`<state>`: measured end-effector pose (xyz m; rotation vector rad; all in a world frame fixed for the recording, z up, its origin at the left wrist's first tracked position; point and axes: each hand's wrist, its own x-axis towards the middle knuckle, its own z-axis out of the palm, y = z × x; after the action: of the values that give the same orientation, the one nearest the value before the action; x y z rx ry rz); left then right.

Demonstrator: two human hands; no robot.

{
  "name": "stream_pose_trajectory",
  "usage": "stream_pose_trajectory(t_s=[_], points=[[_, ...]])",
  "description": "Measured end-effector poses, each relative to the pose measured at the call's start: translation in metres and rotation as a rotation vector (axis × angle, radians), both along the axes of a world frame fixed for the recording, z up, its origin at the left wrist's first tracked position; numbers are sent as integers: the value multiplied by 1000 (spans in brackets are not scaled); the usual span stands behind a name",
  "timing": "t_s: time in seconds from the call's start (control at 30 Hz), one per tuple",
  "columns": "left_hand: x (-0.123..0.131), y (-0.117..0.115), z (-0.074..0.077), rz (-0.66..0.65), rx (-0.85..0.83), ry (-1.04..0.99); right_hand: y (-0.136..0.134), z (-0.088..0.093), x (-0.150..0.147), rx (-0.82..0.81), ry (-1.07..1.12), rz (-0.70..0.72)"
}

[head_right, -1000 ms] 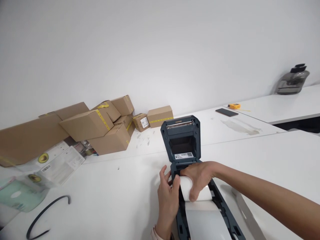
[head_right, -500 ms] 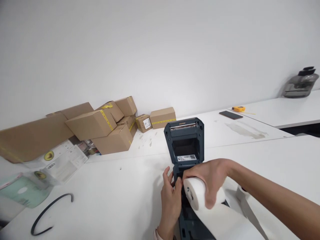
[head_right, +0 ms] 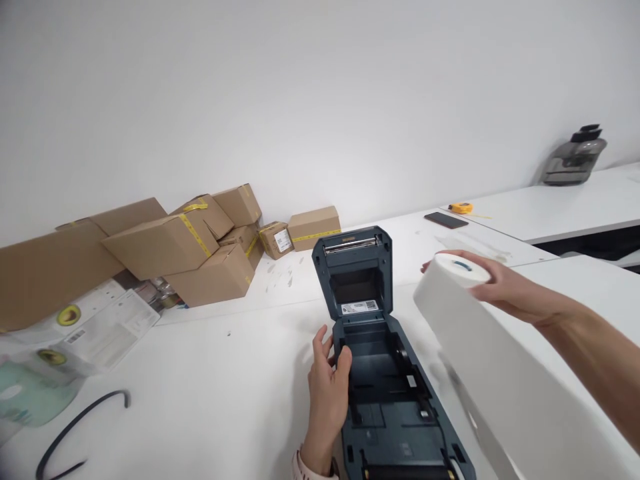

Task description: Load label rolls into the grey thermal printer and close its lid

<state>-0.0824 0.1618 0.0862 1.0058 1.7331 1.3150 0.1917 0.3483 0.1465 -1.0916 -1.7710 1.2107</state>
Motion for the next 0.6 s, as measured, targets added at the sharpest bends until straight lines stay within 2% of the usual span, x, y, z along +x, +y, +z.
stream_pose_trajectory(t_s=[0.07,0.1,0.17,0.27,0.37,0.47,0.6], points=[[0,0,0,-5,-9,-13,12,-14,-8,-124,54,17],[0,0,1,-7,-15,-14,17,-22,-12,-140,28,-23],[0,0,2,-7,-27,-11,27,-39,-22,-127,-19,-106],[0,1,4,-2,-40,-5,37,-63,-33,-126,-68,-158],[0,2,4,3,-52,7,43,-78,-35,-119,-114,-200],[-1,2,4,-4,-64,9,40,-87,-25,-109,-144,-225],[-1,3,3,-5,-53,-1,14,-99,16,-107,-150,-268]])
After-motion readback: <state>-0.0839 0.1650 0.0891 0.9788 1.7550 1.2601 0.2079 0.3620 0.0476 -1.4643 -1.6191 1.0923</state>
